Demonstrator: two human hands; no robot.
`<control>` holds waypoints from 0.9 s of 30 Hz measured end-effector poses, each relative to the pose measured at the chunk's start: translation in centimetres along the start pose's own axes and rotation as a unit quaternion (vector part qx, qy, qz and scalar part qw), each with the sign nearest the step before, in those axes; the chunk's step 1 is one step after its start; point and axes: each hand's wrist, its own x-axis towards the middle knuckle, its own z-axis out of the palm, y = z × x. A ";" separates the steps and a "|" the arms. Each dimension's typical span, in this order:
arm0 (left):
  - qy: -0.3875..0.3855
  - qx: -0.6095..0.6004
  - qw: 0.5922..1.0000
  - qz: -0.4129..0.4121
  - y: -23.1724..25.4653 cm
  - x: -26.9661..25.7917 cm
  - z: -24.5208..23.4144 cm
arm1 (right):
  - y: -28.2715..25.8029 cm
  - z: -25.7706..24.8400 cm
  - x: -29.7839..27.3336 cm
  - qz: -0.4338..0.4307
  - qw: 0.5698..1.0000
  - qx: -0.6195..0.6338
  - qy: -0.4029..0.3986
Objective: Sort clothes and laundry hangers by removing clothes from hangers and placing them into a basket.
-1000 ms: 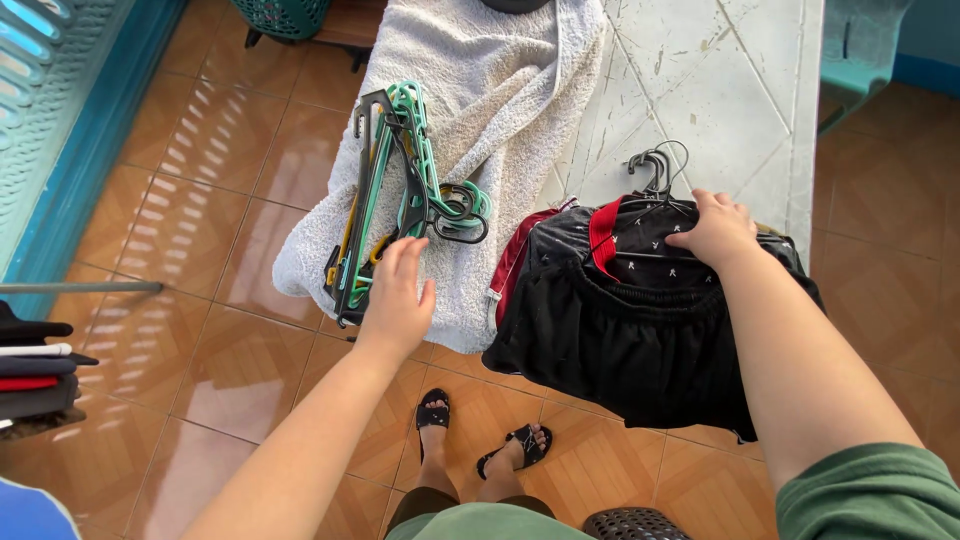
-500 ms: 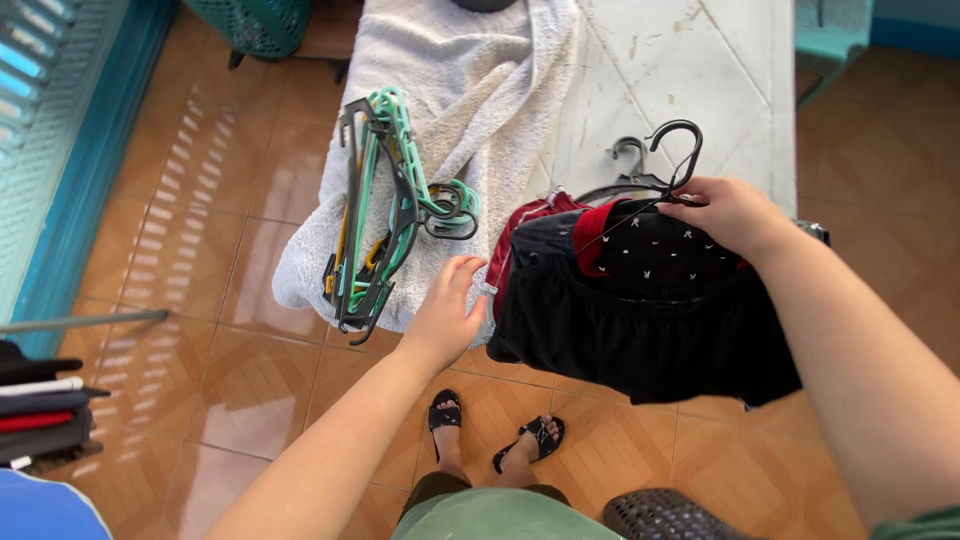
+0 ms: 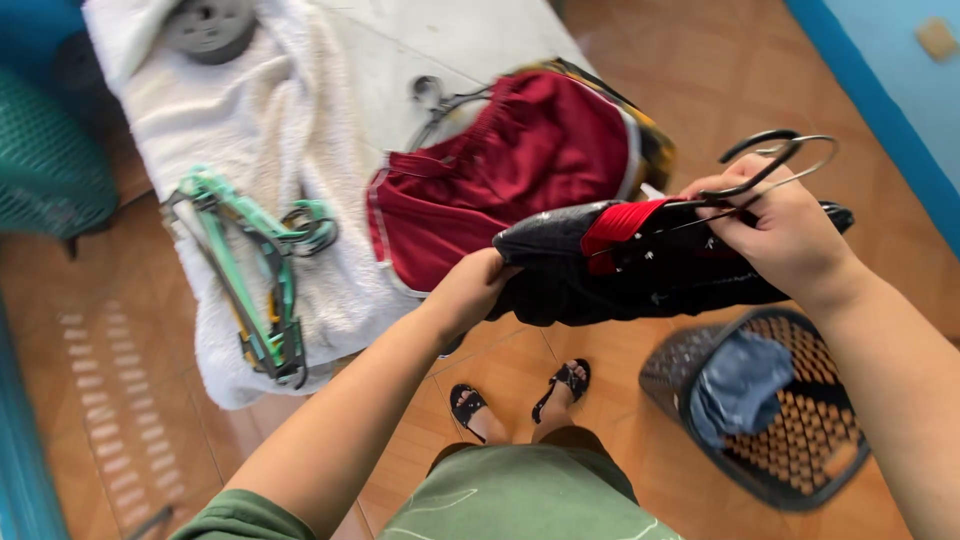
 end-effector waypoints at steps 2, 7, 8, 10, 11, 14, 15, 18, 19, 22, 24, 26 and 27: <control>-0.028 0.071 0.993 0.087 0.5 1.0 2.5 | 1.2 -0.9 -5.9 0.037 0.998 0.018 0.056; -0.040 0.247 0.928 0.277 4.9 1.8 8.8 | 6.0 -3.6 -17.6 0.166 0.966 0.130 0.149; -0.055 0.290 0.909 0.294 5.0 2.3 10.2 | 6.6 -4.1 -19.3 0.201 0.960 0.116 0.154; -0.076 0.331 0.886 0.314 4.6 3.9 13.0 | 7.7 -5.9 -22.6 0.240 0.952 0.100 0.163; -0.106 0.333 0.865 0.361 3.8 4.9 14.3 | 8.1 -6.8 -24.4 0.251 0.952 0.057 0.165; -0.129 0.304 0.851 0.408 2.6 7.0 19.4 | 9.9 -9.5 -29.4 0.268 0.948 -0.013 0.174; -0.119 0.277 0.864 0.403 2.0 7.1 21.2 | 10.5 -10.1 -31.2 0.271 0.946 -0.036 0.175; -0.054 0.112 0.934 0.334 1.8 7.9 26.8 | 15.7 -8.5 -39.2 0.253 0.946 -0.075 0.186; -0.058 0.113 0.934 0.335 2.6 8.5 28.0 | 16.3 -8.5 -40.9 0.254 0.945 -0.077 0.189; 0.053 0.075 0.911 0.402 4.3 9.6 31.0 | 17.1 -8.1 -45.7 0.216 0.951 -0.121 0.188; 0.112 0.101 0.926 0.347 5.5 10.1 32.4 | 17.1 -8.2 -47.6 0.252 0.946 -0.119 0.163; 0.145 0.067 0.937 0.311 2.9 13.0 32.7 | 19.5 -6.5 -52.1 0.296 0.933 -0.033 0.200; 0.179 0.028 0.944 0.277 2.0 14.8 33.0 | 20.8 -5.9 -54.2 0.333 0.911 0.049 0.236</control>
